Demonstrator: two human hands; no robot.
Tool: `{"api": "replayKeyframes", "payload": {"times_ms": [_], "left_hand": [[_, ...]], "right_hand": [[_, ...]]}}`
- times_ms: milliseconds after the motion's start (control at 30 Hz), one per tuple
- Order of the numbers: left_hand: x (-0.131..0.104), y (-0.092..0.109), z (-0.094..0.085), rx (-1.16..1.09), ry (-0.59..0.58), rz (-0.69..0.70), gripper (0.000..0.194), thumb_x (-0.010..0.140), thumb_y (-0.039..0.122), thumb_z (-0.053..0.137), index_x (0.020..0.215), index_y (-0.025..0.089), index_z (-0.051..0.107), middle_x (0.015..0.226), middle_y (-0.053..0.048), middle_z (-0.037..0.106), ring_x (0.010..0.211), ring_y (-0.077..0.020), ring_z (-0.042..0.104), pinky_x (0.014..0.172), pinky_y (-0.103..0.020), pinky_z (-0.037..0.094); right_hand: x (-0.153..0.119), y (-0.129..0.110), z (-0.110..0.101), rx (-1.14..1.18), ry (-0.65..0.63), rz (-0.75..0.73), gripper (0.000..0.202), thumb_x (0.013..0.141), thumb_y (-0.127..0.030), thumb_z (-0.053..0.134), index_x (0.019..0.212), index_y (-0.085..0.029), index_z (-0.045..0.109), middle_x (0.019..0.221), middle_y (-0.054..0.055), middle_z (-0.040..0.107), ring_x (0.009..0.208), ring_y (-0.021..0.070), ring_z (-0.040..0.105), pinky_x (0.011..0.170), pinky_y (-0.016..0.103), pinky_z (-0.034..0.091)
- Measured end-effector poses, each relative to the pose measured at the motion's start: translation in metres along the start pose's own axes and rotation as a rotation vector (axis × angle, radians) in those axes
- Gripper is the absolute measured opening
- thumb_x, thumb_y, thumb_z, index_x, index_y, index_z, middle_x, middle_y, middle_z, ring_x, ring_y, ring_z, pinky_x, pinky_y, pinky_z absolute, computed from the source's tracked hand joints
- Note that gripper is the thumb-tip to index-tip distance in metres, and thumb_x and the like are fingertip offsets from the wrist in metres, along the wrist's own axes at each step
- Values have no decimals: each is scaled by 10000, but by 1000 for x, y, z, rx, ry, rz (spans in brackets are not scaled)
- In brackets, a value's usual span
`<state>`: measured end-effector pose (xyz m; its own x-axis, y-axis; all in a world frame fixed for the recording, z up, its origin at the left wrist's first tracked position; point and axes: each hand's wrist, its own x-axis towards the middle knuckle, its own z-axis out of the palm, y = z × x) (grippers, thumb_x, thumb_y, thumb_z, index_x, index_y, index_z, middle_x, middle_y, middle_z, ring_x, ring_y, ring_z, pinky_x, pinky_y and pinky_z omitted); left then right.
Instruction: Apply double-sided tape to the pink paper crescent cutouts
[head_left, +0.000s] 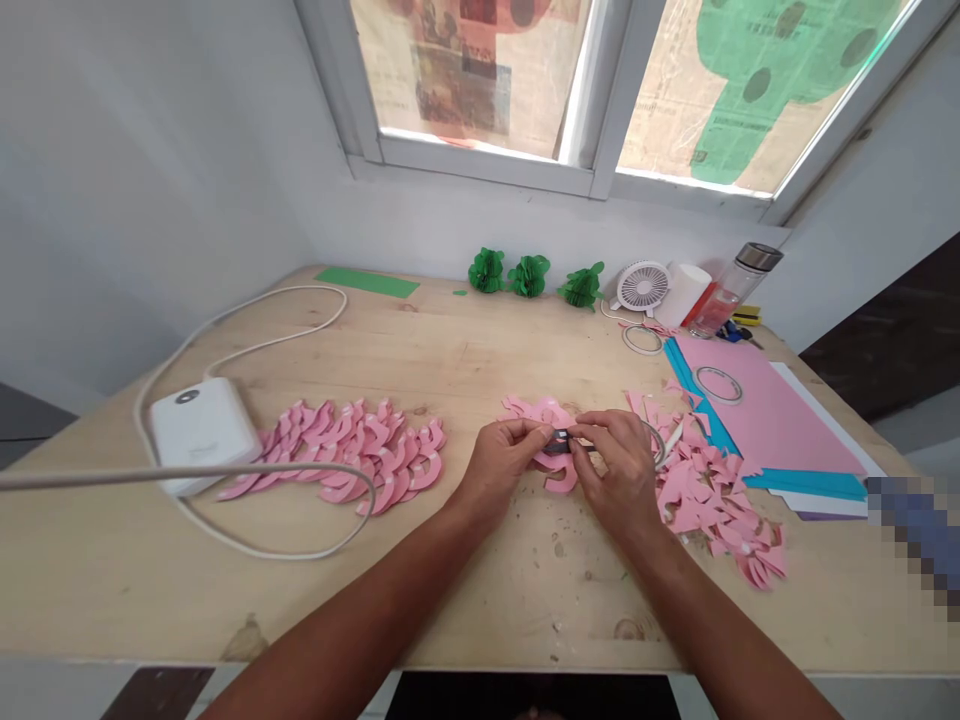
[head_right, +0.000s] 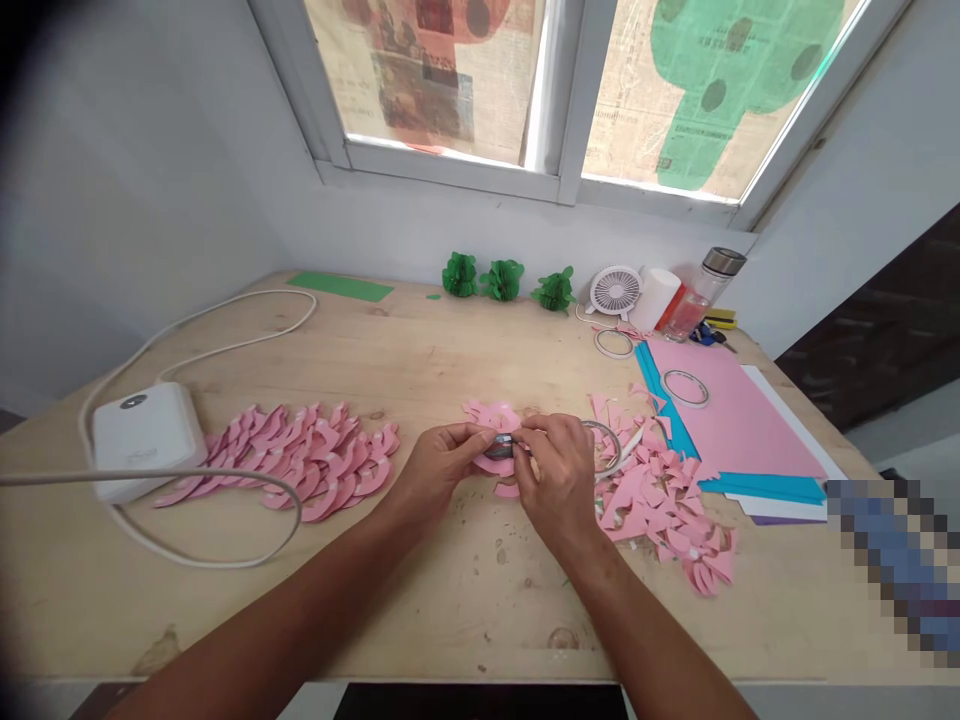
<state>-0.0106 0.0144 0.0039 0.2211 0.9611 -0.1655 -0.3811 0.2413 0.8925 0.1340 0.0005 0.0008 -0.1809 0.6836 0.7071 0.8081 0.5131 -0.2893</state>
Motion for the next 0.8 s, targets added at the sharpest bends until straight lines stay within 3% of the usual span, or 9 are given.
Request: {"api": "replayKeyframes", "payload": {"times_ms": [800], "left_hand": [[-1, -1, 5, 117, 57, 93, 168, 673, 272, 657, 681, 107, 685, 667, -44, 668, 594, -131, 597, 562, -237, 526]], "right_hand": [[-1, -4, 3, 261, -70, 259, 129, 753, -115, 537, 823, -205, 596, 894, 48, 604, 892, 201, 526, 789, 363, 420]]}}
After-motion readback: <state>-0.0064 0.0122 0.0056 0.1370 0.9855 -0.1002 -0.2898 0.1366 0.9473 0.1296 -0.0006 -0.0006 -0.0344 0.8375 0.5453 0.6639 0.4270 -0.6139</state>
